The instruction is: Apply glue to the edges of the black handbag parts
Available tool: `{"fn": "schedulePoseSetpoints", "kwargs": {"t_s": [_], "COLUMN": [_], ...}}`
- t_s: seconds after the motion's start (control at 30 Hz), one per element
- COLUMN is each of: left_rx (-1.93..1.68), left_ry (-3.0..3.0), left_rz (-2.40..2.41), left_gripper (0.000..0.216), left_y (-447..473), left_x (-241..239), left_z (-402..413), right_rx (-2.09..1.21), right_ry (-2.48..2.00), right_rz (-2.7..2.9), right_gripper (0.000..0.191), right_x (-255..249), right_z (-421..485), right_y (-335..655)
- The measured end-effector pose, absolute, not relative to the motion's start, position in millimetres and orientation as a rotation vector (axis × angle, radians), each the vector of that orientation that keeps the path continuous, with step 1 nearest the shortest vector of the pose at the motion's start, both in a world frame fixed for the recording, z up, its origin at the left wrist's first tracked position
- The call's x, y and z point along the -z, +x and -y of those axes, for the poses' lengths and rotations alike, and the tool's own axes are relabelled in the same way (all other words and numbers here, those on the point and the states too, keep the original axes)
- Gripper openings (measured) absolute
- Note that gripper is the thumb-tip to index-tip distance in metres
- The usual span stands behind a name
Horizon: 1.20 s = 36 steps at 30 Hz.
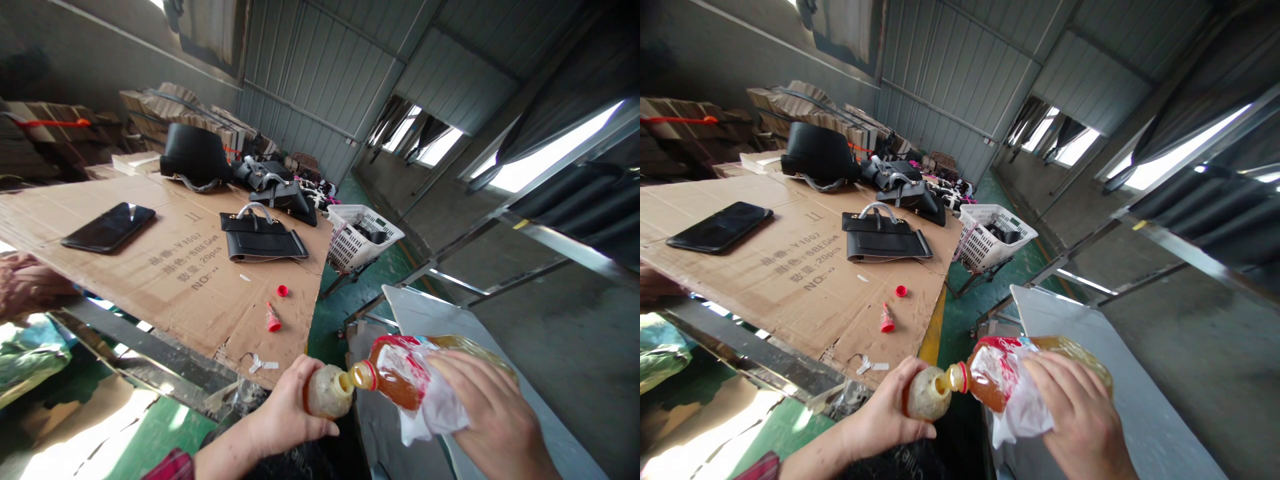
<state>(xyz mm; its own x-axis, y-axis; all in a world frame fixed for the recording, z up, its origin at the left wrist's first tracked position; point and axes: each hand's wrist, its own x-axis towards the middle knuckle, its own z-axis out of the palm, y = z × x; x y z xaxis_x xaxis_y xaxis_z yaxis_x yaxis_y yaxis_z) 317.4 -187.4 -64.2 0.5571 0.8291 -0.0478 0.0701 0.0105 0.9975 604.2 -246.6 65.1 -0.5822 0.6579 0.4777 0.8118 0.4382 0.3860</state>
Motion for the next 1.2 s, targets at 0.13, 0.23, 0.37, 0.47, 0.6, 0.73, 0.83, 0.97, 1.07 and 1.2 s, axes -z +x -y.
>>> {"fn": "schedulePoseSetpoints", "kwargs": {"t_s": [0.13,0.23,0.37,0.47,0.6,0.73,0.83,0.97,1.07,1.2], "left_rx": [-0.716,-0.730,-0.723,-0.708,-0.707,-0.726,-0.727,-0.719,-0.727,-0.724], "left_ry": [1.453,1.446,1.451,1.444,1.452,1.452,1.443,1.429,1.433,1.429], "left_rz": [-0.819,-0.813,-0.811,-0.815,-0.827,-0.829,-0.824,-0.813,-0.818,-0.821], "left_gripper": [0.066,0.066,0.065,0.064,0.066,0.067,0.067,0.065,0.065,0.064], "left_y": [317.8,318.2,318.8,318.8,318.0,318.3,319.7,320.2,318.7,318.0], "left_x": [67.9,69.9,69.6,68.1,67.4,68.4,69.6,71.5,70.8,68.4], "left_z": [187.3,187.1,187.2,187.9,188.0,188.2,188.9,189.4,189.5,189.0], "right_rx": [0.848,0.854,0.836,0.826,0.824,0.811,0.804,0.781,0.794,0.817], "right_ry": [-1.287,-1.254,-1.299,-1.296,-1.277,-1.274,-1.282,-1.285,-1.277,-1.275], "right_rz": [2.380,2.401,2.356,2.345,2.336,2.324,2.303,2.278,2.289,2.302], "right_gripper": [0.038,0.036,0.037,0.036,0.035,0.034,0.033,0.027,0.024,0.024], "right_x": [-64.0,-62.2,-57.0,-52.6,-49.4,-48.3,-45.2,-37.2,-33.1,-33.8], "right_z": [247.4,247.6,248.3,248.8,249.5,250.8,251.5,251.6,252.1,253.9], "right_y": [597.7,597.6,598.9,598.8,597.4,595.8,594.8,594.3,594.5,594.3]}}
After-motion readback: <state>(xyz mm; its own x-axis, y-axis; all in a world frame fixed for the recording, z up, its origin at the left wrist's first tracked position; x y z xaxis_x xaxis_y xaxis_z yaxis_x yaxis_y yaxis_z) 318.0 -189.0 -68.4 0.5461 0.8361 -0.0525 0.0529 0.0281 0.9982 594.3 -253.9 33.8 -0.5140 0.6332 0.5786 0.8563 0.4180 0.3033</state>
